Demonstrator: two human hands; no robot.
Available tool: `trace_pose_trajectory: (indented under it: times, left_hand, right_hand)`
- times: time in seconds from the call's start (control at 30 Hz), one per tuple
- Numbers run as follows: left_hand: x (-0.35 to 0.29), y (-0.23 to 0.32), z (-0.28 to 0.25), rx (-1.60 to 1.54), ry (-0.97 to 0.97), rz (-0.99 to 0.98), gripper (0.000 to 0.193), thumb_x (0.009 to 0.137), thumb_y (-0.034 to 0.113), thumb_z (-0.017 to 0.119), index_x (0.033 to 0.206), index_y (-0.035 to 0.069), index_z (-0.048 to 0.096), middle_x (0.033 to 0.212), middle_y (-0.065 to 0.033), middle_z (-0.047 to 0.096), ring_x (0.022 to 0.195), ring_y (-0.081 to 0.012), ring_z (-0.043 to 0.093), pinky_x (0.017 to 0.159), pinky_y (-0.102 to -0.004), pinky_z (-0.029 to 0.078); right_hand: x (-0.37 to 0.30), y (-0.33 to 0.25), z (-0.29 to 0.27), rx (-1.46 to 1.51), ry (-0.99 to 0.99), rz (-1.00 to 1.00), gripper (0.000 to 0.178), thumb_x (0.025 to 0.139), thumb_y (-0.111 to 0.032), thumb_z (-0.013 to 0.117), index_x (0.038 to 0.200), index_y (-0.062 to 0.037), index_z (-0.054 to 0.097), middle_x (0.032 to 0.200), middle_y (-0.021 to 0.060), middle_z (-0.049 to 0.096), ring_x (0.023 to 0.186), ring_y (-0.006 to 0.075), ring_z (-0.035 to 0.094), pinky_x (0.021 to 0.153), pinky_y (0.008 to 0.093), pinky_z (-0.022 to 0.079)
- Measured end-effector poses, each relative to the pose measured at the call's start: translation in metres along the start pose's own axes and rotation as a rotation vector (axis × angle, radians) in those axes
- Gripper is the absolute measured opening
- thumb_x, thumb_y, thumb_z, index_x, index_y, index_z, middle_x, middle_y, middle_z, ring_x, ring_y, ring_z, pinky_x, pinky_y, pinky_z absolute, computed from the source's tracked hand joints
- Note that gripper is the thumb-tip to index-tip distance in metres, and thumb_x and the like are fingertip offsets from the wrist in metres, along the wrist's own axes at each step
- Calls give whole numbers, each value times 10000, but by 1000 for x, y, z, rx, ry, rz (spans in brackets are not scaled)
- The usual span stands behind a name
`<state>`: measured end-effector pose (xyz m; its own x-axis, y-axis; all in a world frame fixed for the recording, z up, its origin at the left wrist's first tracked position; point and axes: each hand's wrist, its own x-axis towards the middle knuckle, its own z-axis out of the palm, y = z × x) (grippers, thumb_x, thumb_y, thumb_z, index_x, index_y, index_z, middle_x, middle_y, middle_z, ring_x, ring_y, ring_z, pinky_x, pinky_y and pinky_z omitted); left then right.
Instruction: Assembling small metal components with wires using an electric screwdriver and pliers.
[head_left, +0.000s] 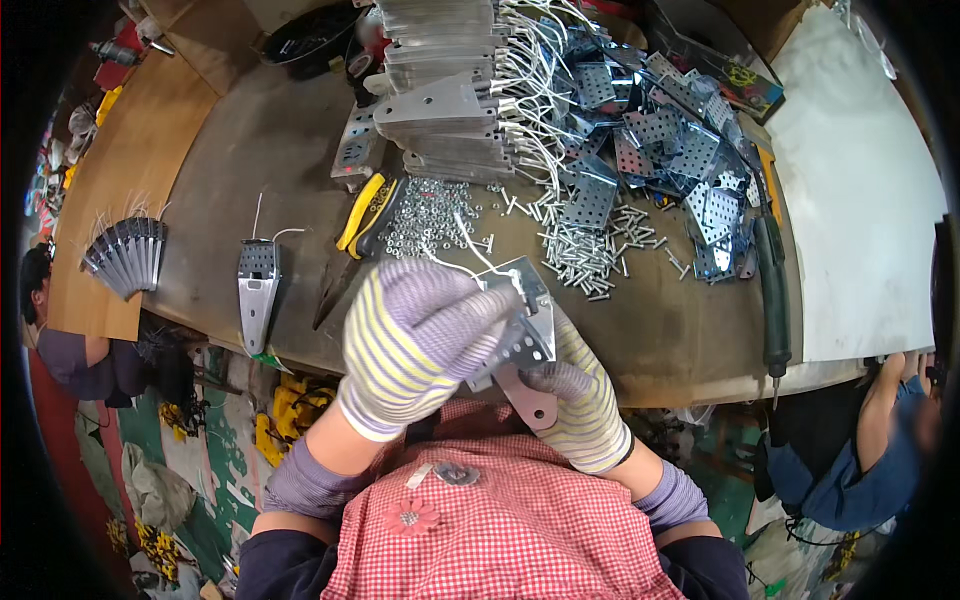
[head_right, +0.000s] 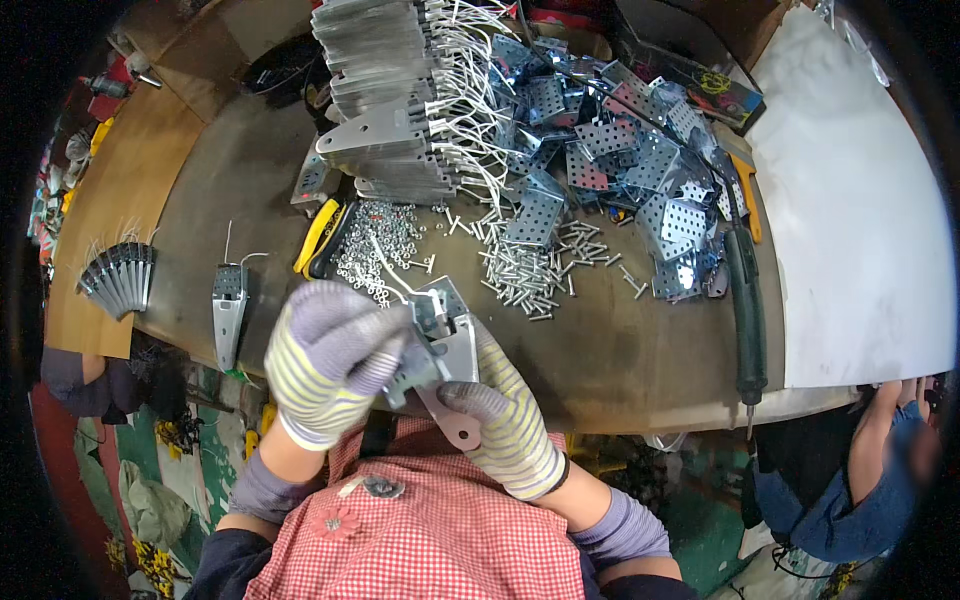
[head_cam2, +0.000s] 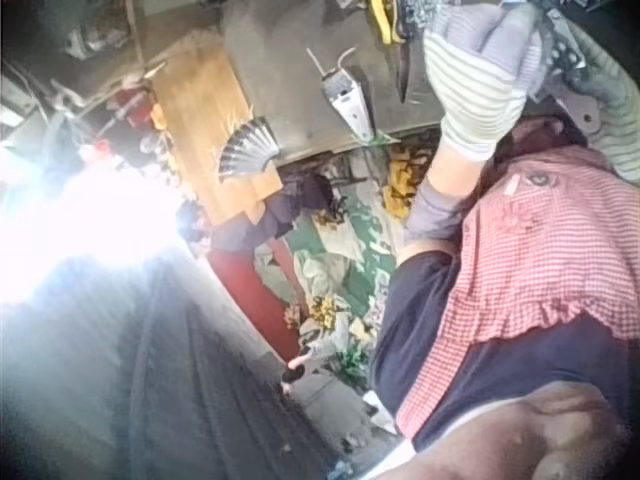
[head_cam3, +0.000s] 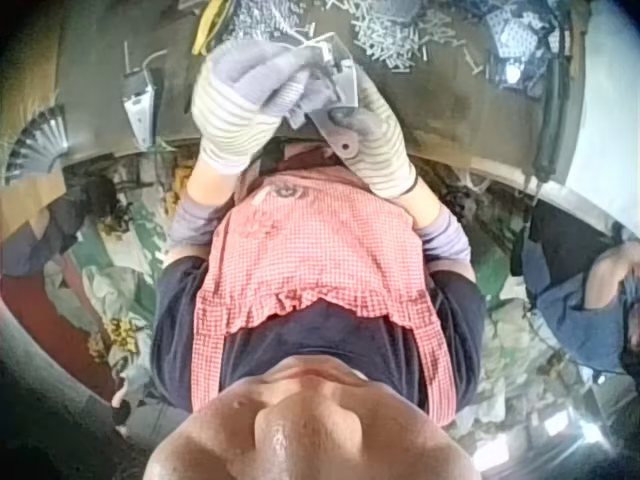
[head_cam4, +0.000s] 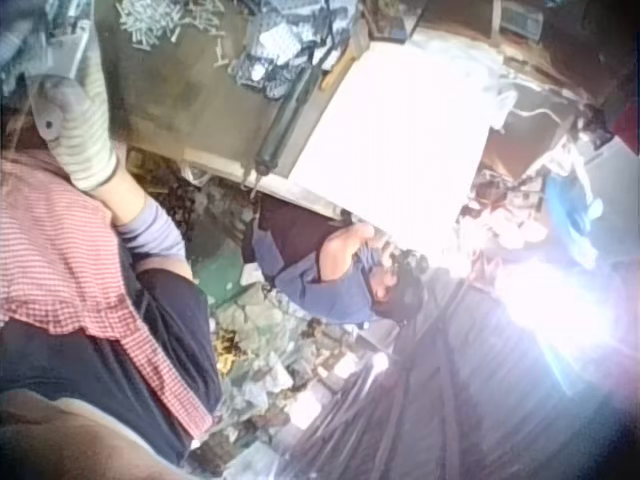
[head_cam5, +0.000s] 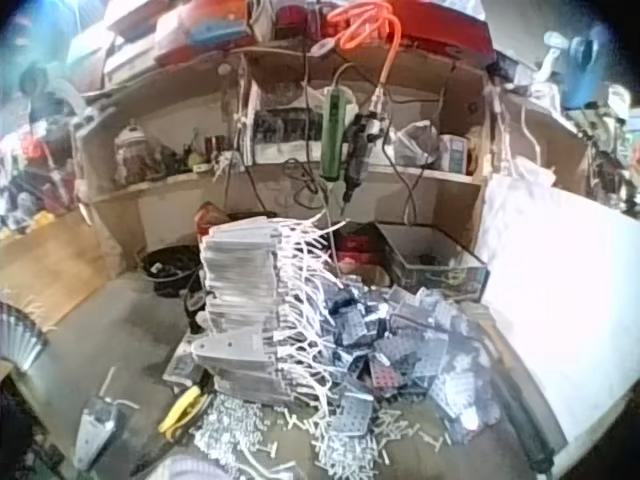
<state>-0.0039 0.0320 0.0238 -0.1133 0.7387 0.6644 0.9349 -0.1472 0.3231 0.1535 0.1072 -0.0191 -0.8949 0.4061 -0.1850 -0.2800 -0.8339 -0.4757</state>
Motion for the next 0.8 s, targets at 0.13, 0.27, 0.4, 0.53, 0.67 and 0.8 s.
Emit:
trace_pose_trajectory:
  times: [0.13,0.27,0.4,0.53,0.67,0.8]
  left_hand:
    - [14,-20,-3,173,-86,171,277,669,92,716,946,95,719,763,-42,631,663,-231,598,591,-348,474]
    - [10,-36,-5,98,-152,306,291,655,90,710,946,87,716,768,-57,638,655,-233,603,563,-342,459]
    - [14,-40,-2,74,-182,304,283,643,72,712,926,67,705,747,-64,628,630,-236,597,549,-353,450]
    - [12,-40,-3,89,-131,394,325,630,72,709,955,69,704,763,-58,619,666,-229,598,568,-348,460]
    - [9,-45,-4,121,-177,352,316,657,106,709,973,79,703,807,-51,609,684,-225,577,589,-352,461]
    - [12,-29,4,229,-66,90,371,655,128,763,1016,84,689,781,-65,576,634,-249,547,568,-370,440]
  right_hand:
    - [0,1,13,-29,-85,14,773,797,-53,579,1482,-58,220,1411,125,403,1305,256,413,1118,413,310]
    - [0,7,9,-69,-84,21,790,799,-69,598,1484,-52,205,1416,138,399,1307,272,412,1125,427,299]
    - [1,2,12,-89,-123,30,785,808,-103,591,1484,-43,196,1414,155,399,1303,290,417,1114,439,309]
    - [2,6,13,-110,-115,21,793,812,-152,586,1487,-38,186,1418,159,395,1303,290,417,1101,441,323]
    - [4,7,13,-145,-106,30,798,806,-144,583,1488,-40,181,1420,157,392,1312,284,409,1102,443,321]
    - [7,10,16,-130,-57,-35,761,826,-94,547,1488,-38,176,1425,148,384,1312,274,408,1095,425,331]
